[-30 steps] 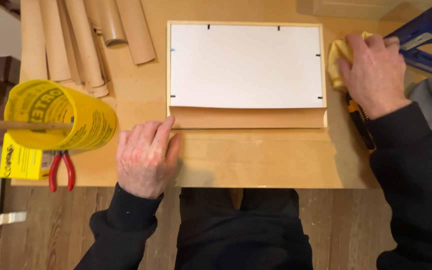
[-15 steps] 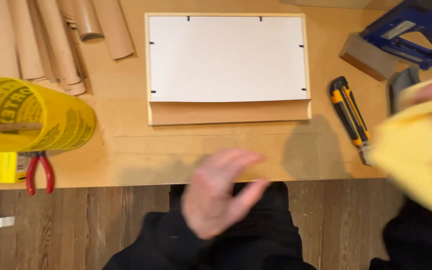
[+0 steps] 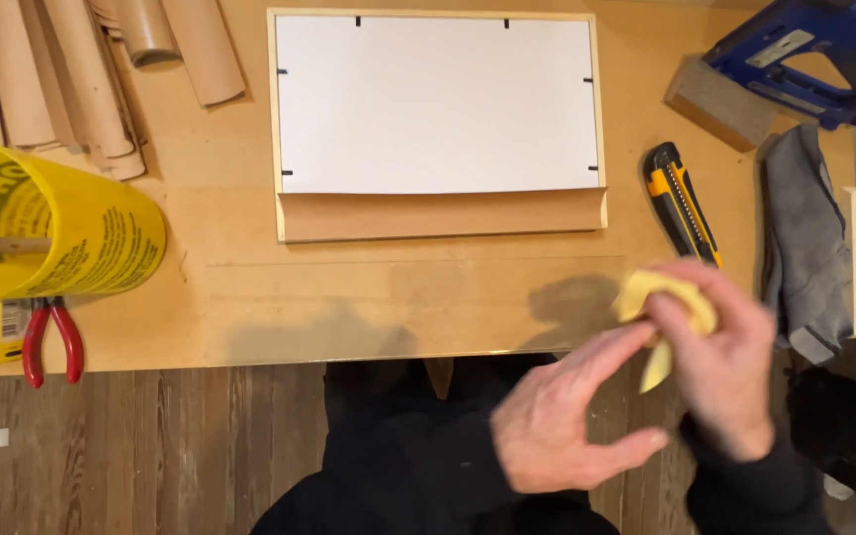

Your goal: Applying liquid adhesive with a brush to a strip of backing and attaching it to a picture frame.

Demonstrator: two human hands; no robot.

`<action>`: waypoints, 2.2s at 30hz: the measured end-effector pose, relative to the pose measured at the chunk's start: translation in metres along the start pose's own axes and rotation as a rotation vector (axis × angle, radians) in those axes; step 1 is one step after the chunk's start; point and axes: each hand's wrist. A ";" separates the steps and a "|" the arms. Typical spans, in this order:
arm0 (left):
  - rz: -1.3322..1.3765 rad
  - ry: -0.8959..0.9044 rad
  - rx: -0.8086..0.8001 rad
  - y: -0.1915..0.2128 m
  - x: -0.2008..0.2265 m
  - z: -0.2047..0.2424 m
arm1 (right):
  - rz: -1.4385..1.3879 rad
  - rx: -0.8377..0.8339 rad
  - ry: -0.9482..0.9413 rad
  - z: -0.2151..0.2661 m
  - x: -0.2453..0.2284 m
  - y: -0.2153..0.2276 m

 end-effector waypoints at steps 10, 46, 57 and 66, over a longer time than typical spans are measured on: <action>-1.276 0.087 0.217 0.157 -0.040 0.041 | 0.960 -0.204 0.485 -0.065 -0.021 -0.019; -1.109 0.049 0.447 0.191 -0.036 0.051 | 0.831 -0.476 0.863 -0.061 -0.095 -0.242; -1.151 0.058 0.482 0.188 -0.034 0.049 | 0.916 -0.565 1.036 -0.067 -0.099 -0.236; -1.214 0.061 0.470 0.188 -0.032 0.047 | 0.832 -0.590 1.029 -0.070 -0.100 -0.227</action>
Point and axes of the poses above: each hand's wrist, its own z-axis away from the middle knuckle, its own y-axis out of the back of the hand, x = y × z, and after that the axes turned 4 degrees about -z, right-handed
